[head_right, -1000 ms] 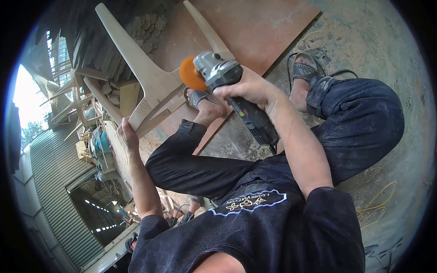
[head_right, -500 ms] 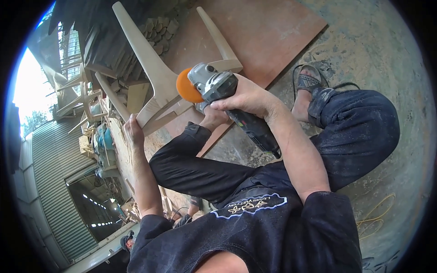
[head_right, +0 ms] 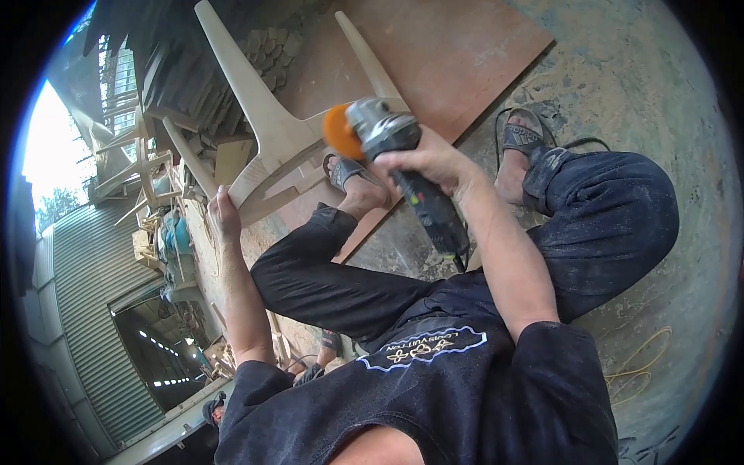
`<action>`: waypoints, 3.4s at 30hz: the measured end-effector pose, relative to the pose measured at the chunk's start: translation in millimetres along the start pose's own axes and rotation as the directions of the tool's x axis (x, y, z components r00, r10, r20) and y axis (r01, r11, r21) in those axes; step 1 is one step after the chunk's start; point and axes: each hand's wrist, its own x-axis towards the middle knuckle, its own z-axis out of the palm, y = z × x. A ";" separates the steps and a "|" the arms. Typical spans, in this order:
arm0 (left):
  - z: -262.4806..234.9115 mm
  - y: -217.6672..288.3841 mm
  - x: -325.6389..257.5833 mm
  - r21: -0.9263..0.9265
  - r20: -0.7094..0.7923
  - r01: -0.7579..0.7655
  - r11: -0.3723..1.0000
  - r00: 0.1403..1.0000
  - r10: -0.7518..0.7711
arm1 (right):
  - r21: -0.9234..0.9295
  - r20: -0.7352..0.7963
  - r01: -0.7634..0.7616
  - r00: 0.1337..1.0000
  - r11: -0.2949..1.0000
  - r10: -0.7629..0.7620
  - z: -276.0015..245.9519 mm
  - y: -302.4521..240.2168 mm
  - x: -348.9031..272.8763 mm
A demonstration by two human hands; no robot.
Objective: Sanding a wooden chair frame using an angle grinder equipped with a sanding disc.
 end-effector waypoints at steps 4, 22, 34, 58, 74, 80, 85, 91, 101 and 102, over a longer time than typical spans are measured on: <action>-1.0 -6.6 4.5 -0.015 -0.004 -0.029 0.999 1.000 0.028 | -0.029 -0.082 0.139 0.987 0.990 -0.141 24.2 3.8 -5.3; 39.6 113.8 111.4 0.143 0.280 0.070 0.987 0.954 -0.108 | 0.062 -0.321 0.209 0.930 0.976 -0.179 -29.0 -9.5 -7.0; 57.2 143.1 137.3 0.003 0.131 0.250 0.968 0.960 -0.248 | 0.038 -0.376 0.339 0.876 0.940 -0.301 -11.3 -29.0 -17.3; 43.5 -33.6 19.3 -0.980 0.043 0.127 0.151 0.883 -0.468 | -0.315 -0.081 0.587 0.766 0.745 -0.638 59.3 -77.4 -75.3; 86.5 -98.3 -24.4 -0.984 0.132 0.179 -0.018 0.648 -0.750 | -0.966 0.207 0.246 0.917 0.076 -0.342 186.6 -143.6 -33.5; 74.2 -119.6 -7.0 -0.932 0.346 0.324 -0.163 0.662 -0.665 | -0.972 0.214 0.181 0.946 -0.153 -0.245 236.8 -129.6 -22.9; 63.0 -127.3 18.2 -0.875 0.468 0.265 -0.406 0.679 -0.565 | -0.971 0.148 0.123 0.983 -0.204 -0.112 254.8 -121.8 -15.0; 76.7 -147.7 12.6 -0.919 0.375 0.203 -0.338 0.720 -0.584 | -0.967 0.059 0.047 0.997 -0.249 -0.043 277.4 -118.8 5.2; 66.4 -106.7 15.7 -0.946 0.308 0.135 -0.293 0.654 -0.692 | -0.986 -0.044 -0.024 0.992 -0.166 0.114 329.1 -107.4 55.1; 64.2 -102.5 16.2 -0.940 0.327 0.153 -0.306 0.663 -0.673 | -0.974 -0.040 -0.008 0.990 -0.226 0.137 337.2 -104.7 57.9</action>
